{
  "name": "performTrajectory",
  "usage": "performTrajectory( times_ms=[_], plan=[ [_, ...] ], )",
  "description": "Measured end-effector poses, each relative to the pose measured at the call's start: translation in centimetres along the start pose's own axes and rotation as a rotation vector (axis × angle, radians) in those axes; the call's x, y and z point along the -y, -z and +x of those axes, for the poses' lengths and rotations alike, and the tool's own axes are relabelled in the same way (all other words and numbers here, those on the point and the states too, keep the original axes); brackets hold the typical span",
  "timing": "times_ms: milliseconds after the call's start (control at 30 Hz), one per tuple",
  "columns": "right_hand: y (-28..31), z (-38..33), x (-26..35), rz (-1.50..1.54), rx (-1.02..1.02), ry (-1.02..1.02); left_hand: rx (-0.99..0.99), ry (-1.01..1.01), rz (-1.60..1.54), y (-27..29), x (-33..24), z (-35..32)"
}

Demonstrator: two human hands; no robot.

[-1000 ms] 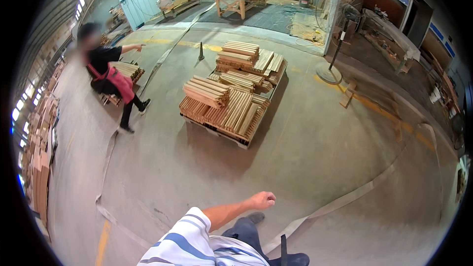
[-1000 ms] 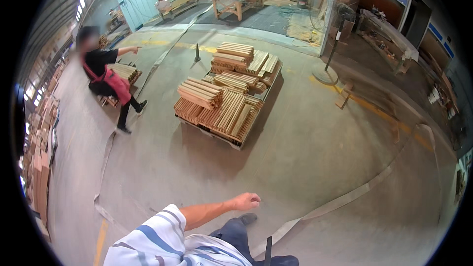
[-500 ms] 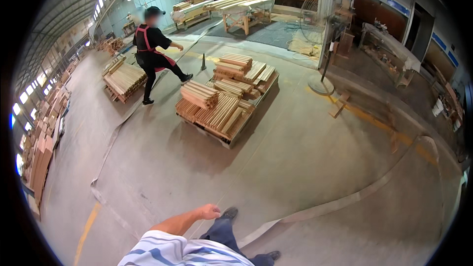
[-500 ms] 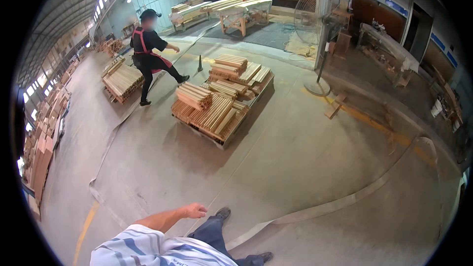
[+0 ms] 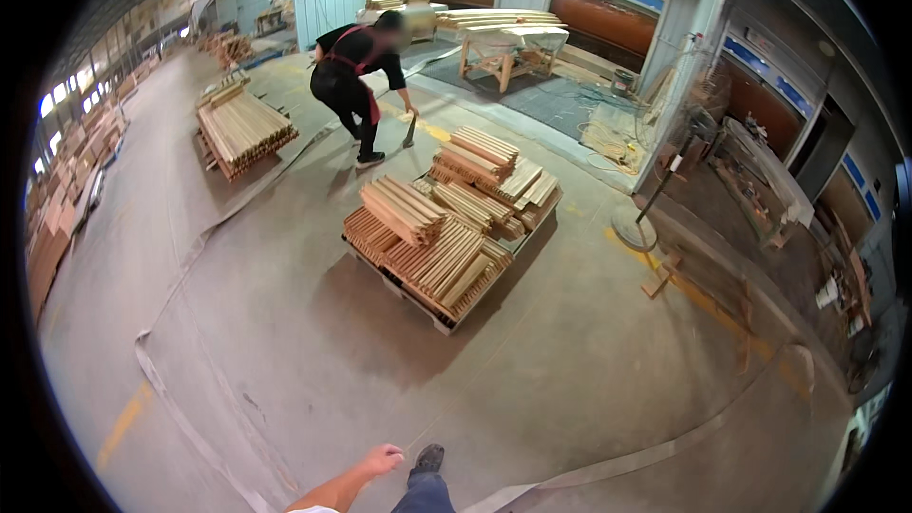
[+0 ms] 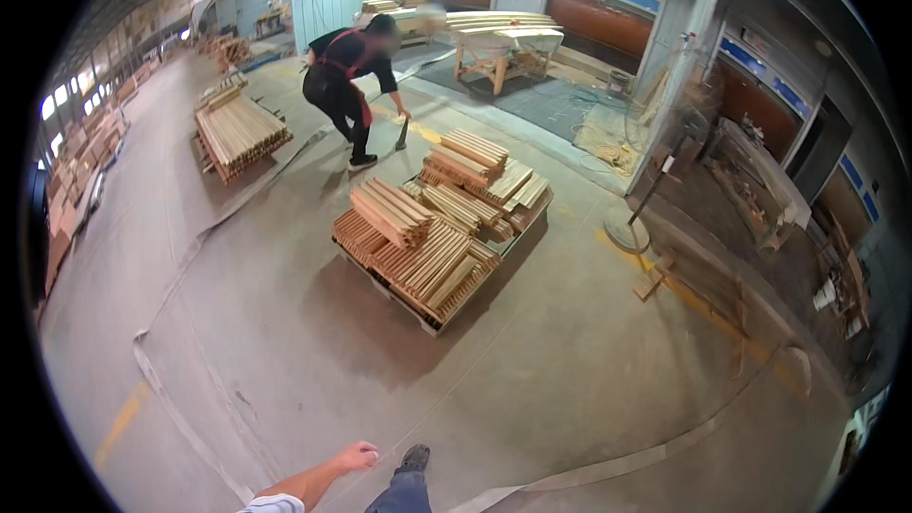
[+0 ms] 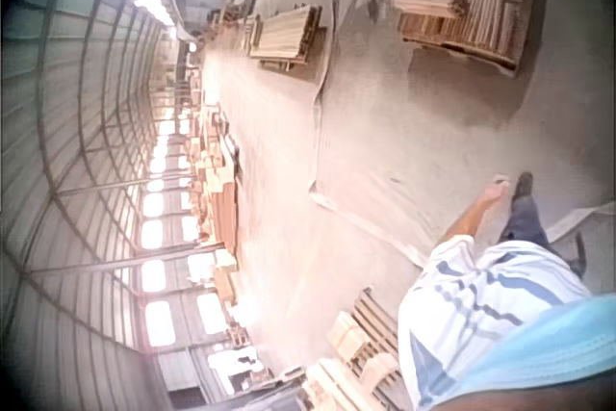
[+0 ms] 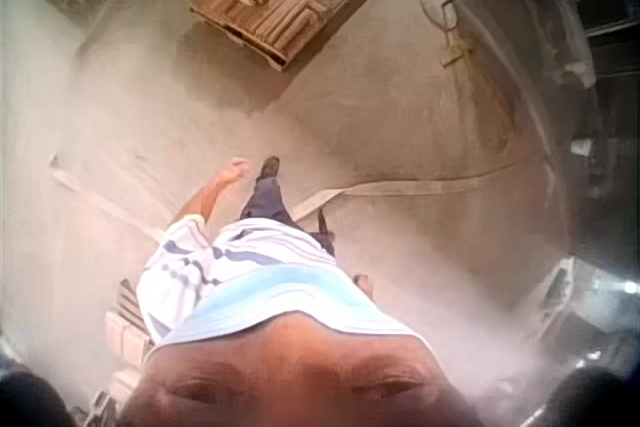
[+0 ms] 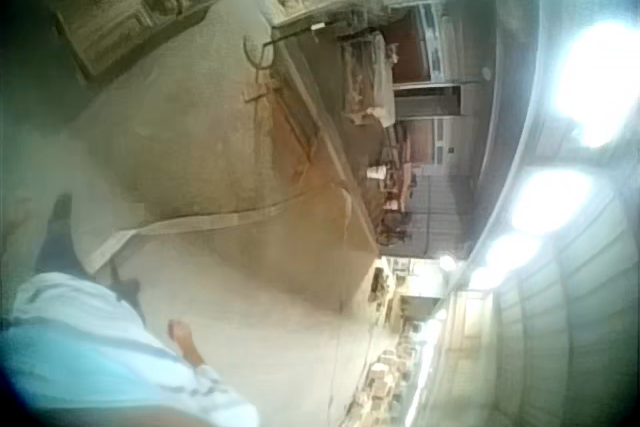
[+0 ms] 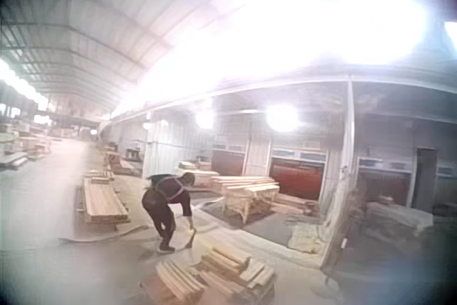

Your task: The person connects two sections of a large fabric hose using a metal coupling and a green clamp. They then walk through a workshop, dragging the long hose across the floor to straighten it out.

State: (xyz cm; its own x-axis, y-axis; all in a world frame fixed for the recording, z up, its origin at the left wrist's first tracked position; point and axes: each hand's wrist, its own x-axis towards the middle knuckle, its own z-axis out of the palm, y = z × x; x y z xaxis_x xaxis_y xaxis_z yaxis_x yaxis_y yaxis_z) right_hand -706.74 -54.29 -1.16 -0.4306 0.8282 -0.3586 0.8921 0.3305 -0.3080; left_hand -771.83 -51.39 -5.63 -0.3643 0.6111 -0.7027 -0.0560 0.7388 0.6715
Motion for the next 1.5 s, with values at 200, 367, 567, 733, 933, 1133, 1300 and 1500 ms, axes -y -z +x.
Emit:
performTrajectory(
  times_ms=[200, 367, 567, 733, 933, 1133, 1300, 1500],
  plan=[
    [6.6, 7.2, 5.6, -0.091, 0.027, 0.23, -0.229, 0.158, -0.151, 7.5, 4.0, 0.2],
    [3.7, 15.7, 2.1, 0.312, 0.235, -0.237, -0.254, 0.187, -0.282, 11.4, 5.0, 0.3],
    [6.0, 28.1, 9.4, 0.179, -0.027, 0.219, -0.288, 0.279, -0.429, 15.8, 3.0, -1.3],
    [4.6, 40.6, 15.9, 0.823, 0.242, -0.445, -0.3, 0.335, -0.416, 20.8, 0.6, 1.4],
    [9.7, 52.7, 28.0, 0.56, 0.316, -0.229, -0.445, 0.144, -0.555, 28.7, -7.7, 2.9],
    [10.8, 63.9, 36.6, 0.758, 0.302, -0.173, -0.413, 0.279, -0.562, 34.5, -3.4, 4.6],
    [6.8, 69.8, 45.9, 0.541, 0.366, -0.101, -0.459, 0.287, -0.754, 42.9, 10.3, 8.5],
    [6.1, 70.7, 55.9, -0.46, -0.553, 1.082, -0.586, 0.235, -0.584, 57.7, 4.1, 14.0]
  ],
)
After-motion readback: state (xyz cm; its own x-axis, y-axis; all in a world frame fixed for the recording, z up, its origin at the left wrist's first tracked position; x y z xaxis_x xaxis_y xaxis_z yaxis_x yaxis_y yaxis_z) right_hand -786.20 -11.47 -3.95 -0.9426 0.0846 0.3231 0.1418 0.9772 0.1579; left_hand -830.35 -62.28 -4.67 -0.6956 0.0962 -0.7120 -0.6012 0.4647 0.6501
